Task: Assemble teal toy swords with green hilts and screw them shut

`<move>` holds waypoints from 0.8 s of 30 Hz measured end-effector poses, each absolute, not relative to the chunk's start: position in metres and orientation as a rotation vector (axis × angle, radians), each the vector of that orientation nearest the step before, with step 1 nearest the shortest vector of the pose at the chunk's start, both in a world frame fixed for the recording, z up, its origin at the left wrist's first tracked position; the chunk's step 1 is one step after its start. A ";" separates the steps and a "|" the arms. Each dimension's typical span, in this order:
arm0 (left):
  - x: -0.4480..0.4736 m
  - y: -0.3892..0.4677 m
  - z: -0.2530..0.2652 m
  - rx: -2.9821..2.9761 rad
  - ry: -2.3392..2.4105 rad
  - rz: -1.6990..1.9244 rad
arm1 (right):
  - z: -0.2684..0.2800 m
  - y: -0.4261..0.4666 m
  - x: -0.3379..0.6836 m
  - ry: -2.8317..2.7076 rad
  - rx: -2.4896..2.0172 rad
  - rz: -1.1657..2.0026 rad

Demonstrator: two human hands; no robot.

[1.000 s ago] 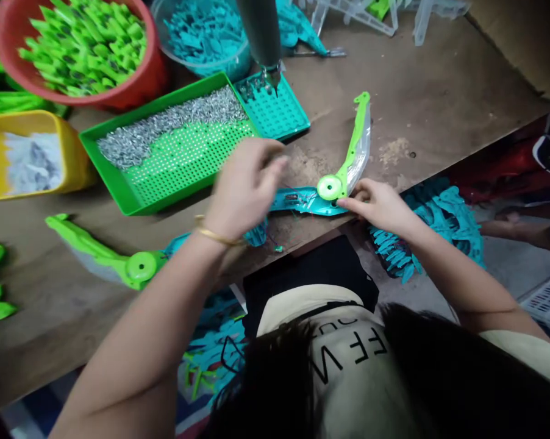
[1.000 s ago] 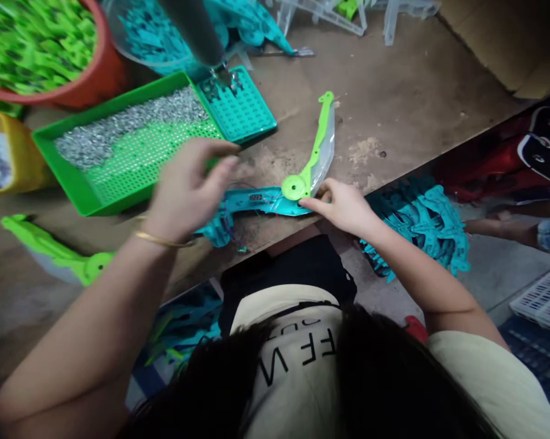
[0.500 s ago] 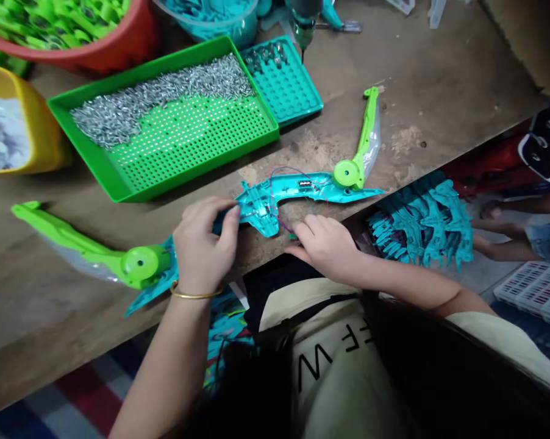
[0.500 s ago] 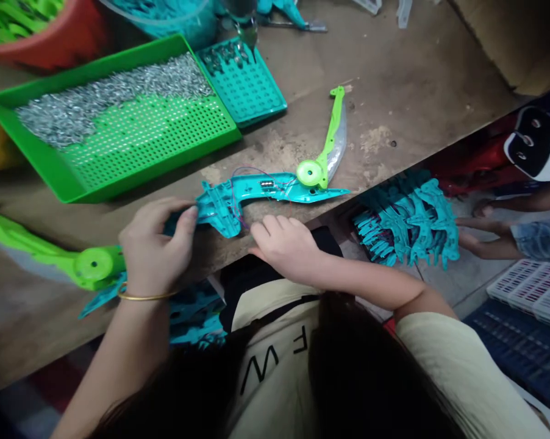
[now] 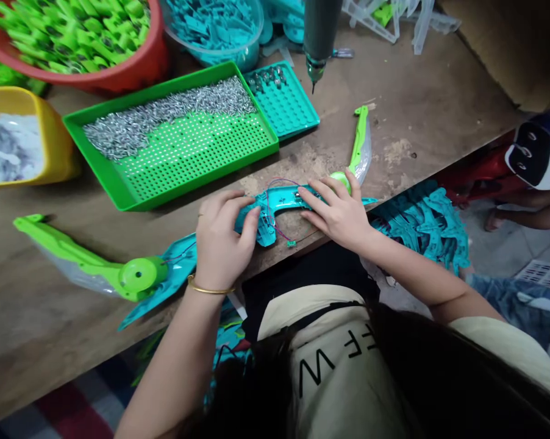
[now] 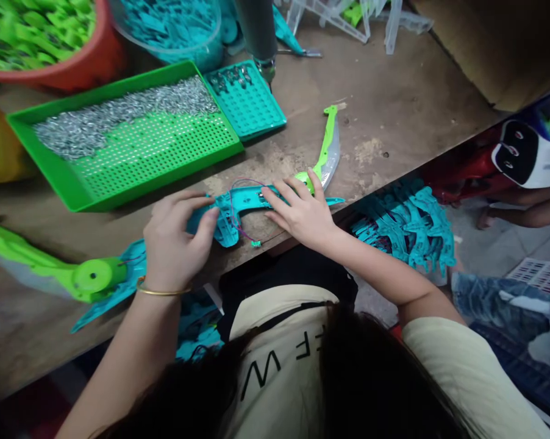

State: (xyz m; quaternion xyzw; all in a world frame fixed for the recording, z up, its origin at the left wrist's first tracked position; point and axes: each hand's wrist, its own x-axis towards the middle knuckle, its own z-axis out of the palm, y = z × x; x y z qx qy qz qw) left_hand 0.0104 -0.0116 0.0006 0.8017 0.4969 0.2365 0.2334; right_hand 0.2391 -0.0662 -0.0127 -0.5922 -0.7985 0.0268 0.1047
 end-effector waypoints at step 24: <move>0.044 0.040 0.001 2.101 1.361 0.292 | 0.015 -0.094 0.209 -2.362 -1.552 0.184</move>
